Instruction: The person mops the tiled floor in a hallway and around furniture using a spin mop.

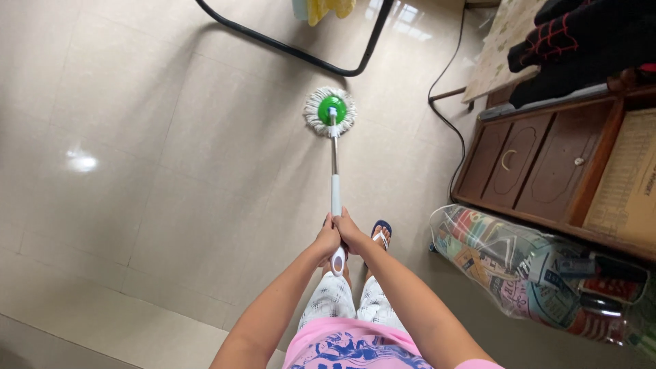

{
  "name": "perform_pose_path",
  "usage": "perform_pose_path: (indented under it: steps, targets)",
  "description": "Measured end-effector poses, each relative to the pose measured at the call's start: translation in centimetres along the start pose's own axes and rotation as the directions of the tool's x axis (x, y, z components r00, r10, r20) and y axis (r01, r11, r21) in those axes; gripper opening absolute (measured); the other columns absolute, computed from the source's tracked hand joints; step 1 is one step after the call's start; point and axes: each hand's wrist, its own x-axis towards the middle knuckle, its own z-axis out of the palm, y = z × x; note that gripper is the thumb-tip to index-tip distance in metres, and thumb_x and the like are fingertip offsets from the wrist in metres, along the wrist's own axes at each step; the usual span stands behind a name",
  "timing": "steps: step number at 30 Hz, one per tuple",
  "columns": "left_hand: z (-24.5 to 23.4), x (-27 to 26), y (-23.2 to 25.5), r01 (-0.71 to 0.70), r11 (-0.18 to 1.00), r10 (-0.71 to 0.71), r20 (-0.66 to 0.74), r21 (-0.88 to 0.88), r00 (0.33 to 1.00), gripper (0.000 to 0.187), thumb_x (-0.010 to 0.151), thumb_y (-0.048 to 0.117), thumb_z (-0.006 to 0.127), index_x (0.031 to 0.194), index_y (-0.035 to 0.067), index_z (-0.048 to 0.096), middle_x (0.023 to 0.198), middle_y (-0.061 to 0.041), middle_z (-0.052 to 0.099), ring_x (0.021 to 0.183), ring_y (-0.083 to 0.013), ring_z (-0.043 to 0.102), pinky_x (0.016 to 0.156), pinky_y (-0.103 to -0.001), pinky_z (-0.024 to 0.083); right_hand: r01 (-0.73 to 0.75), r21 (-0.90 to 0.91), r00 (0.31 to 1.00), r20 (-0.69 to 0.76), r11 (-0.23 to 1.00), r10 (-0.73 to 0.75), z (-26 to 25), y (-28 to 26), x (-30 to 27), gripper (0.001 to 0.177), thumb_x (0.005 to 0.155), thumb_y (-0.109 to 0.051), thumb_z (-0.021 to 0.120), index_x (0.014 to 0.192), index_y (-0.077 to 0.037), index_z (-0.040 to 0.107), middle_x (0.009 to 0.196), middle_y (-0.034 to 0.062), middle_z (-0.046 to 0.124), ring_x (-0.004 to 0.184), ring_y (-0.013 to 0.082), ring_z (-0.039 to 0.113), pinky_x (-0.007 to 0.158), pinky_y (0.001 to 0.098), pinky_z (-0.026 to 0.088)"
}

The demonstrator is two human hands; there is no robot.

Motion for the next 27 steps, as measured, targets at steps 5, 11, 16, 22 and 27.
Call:
perform_pose_path:
  steps: [5, 11, 16, 22, 27]
  targets:
    - [2.4, -3.9, -4.0, 0.081, 0.973, -0.110, 0.127, 0.215, 0.986, 0.070, 0.106, 0.021, 0.028, 0.165, 0.039, -0.005, 0.100, -0.033, 0.063, 0.060, -0.0334, 0.058, 0.049, -0.044, 0.051, -0.026, 0.119, 0.993, -0.110, 0.993, 0.039, -1.8, 6.8, -4.7, 0.045, 0.097, -0.029, 0.045, 0.140, -0.020, 0.035, 0.110, 0.0172, 0.060, 0.088, 0.0303, 0.064, 0.065, 0.0493, 0.053]
    - [8.6, -5.4, -2.7, -0.009, 0.654, -0.081, 0.082, 0.757, 0.993, 0.054, 0.103, 0.024, 0.035, 0.156, 0.027, 0.032, 0.122, -0.024, 0.064, 0.089, -0.0384, 0.069, 0.070, -0.043, 0.057, 0.092, 0.367, 0.980, -0.197, 0.926, -0.019, -8.5, 11.6, -5.2, 0.039, 0.096, -0.028, 0.050, 0.133, -0.020, 0.040, 0.114, 0.0149, 0.058, 0.100, 0.0285, 0.063, 0.074, 0.0479, 0.059]
    - [14.5, 3.7, -4.3, -0.108, 0.813, 0.002, 0.183, 0.572, 0.983, 0.054, 0.102, 0.022, 0.034, 0.156, 0.021, 0.030, 0.124, -0.027, 0.062, 0.096, -0.0411, 0.066, 0.076, -0.045, 0.055, -0.088, 0.361, 0.990, -0.071, 0.928, 0.122, -15.5, 8.5, -3.6, 0.037, 0.099, -0.047, 0.040, 0.129, -0.025, 0.041, 0.104, 0.0158, 0.058, 0.087, 0.0346, 0.058, 0.060, 0.0487, 0.044]
    - [17.9, 2.2, -12.0, -0.118, 0.829, -0.004, 0.217, 0.547, 0.976, 0.054, 0.101, 0.020, 0.033, 0.155, 0.014, 0.028, 0.127, -0.031, 0.060, 0.105, -0.0444, 0.063, 0.083, -0.046, 0.052, 0.079, 0.458, 0.996, -0.082, 0.886, -0.046, -18.4, 14.7, -7.5, 0.035, 0.099, -0.036, 0.046, 0.132, -0.026, 0.041, 0.114, 0.0119, 0.061, 0.098, 0.0285, 0.065, 0.069, 0.0454, 0.062]
    - [21.6, -3.0, -14.8, -0.061, 0.813, -0.089, 0.227, 0.579, 0.970, 0.055, 0.101, 0.018, 0.032, 0.155, 0.008, 0.027, 0.130, -0.034, 0.058, 0.113, -0.0472, 0.060, 0.090, -0.048, 0.050, 0.049, 0.390, 0.995, -0.102, 0.920, -0.010, -21.3, 20.6, -10.2, 0.032, 0.096, -0.035, 0.047, 0.126, -0.028, 0.041, 0.107, 0.0134, 0.060, 0.092, 0.0311, 0.065, 0.059, 0.0486, 0.057]
